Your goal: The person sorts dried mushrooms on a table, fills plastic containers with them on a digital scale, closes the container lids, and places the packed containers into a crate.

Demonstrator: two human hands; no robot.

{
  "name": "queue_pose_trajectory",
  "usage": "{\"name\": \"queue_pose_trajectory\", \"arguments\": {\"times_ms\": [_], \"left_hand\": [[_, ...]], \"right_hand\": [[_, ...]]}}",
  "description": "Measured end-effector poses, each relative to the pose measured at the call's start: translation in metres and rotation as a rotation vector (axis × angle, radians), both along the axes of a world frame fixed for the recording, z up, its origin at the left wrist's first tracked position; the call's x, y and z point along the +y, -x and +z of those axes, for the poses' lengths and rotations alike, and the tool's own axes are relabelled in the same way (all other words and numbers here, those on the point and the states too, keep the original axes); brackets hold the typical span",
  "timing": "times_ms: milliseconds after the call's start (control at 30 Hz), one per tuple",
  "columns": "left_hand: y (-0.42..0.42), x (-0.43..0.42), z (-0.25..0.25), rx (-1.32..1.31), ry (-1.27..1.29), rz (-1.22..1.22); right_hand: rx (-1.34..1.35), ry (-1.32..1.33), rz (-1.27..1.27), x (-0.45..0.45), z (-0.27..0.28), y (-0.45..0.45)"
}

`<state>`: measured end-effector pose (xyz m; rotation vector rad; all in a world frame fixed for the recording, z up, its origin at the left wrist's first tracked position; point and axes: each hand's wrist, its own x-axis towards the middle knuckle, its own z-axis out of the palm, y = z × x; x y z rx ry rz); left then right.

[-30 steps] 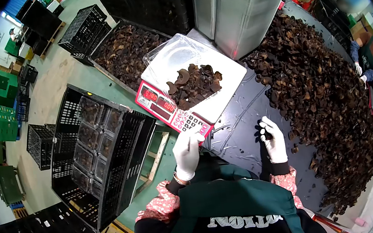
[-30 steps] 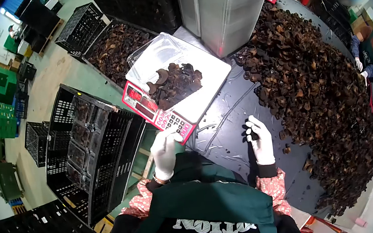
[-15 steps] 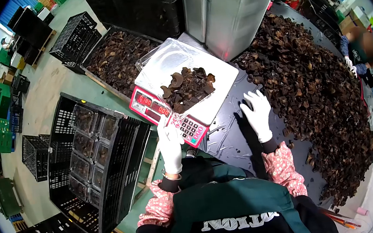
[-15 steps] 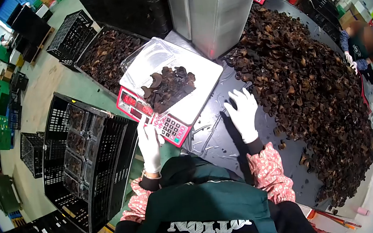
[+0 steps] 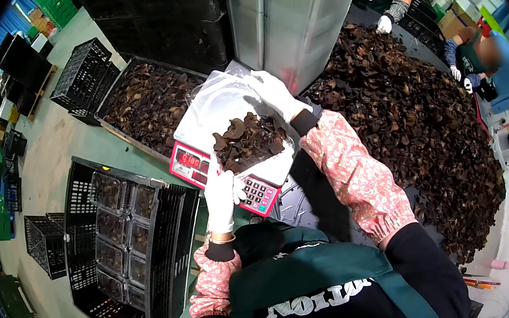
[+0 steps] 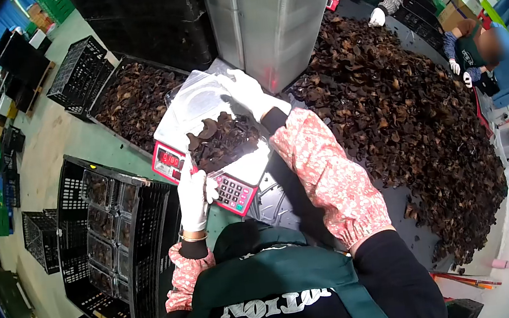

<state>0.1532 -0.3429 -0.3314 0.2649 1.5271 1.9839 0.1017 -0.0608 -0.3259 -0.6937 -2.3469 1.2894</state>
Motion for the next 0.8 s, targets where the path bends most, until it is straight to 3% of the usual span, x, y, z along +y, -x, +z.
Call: {"name": "queue_pose_trajectory", "arguments": {"times_ms": [100, 133, 167, 233, 267, 300, 367, 433, 467, 500, 600, 667, 800], "left_hand": [[0.005, 0.0, 0.0, 0.018, -0.005, 0.001], [0.006, 0.001, 0.001, 0.016, -0.006, 0.001], [0.006, 0.001, 0.001, 0.013, -0.007, 0.002], [0.003, 0.001, -0.007, 0.003, -0.053, 0.034], [0.0, 0.0, -0.007, 0.107, -0.031, 0.031], [0.001, -0.001, -0.007, -0.013, -0.033, 0.038], [0.003, -0.001, 0.003, -0.082, -0.07, 0.044], [0.004, -0.001, 0.004, -0.115, -0.093, 0.043], [0.006, 0.0, 0.002, -0.054, 0.021, 0.009], [0.006, 0.001, 0.001, 0.009, 0.134, -0.026], [0.005, 0.004, 0.005, -0.024, 0.138, 0.001], [0.0, 0.007, 0.009, -0.001, 0.167, 0.031], [-0.003, 0.006, -0.005, 0.011, 0.13, 0.029]], "right_hand": [[0.289, 0.613, 0.108, 0.009, 0.029, -0.023], [0.348, 0.671, 0.112, 0.002, 0.047, -0.039], [0.429, 0.642, 0.157, -0.001, 0.055, -0.049], [0.305, 0.633, 0.205, -0.004, 0.059, -0.088], [0.168, 0.354, 0.209, -0.005, 0.056, -0.108], [0.03, 0.076, 0.212, -0.009, 0.052, -0.127], [0.056, 0.237, 0.06, -0.04, 0.046, -0.147], [-0.048, -0.016, 0.042, -0.051, 0.034, -0.161], [0.008, 0.017, 0.0, -0.058, 0.031, -0.16], [0.11, 0.319, -0.057, -0.065, 0.031, -0.163], [0.151, 0.341, -0.162, -0.066, 0.027, -0.161], [-0.116, 0.474, -0.108, -0.059, 0.028, -0.163], [-0.043, 0.572, -0.012, -0.054, 0.015, -0.168]]}}
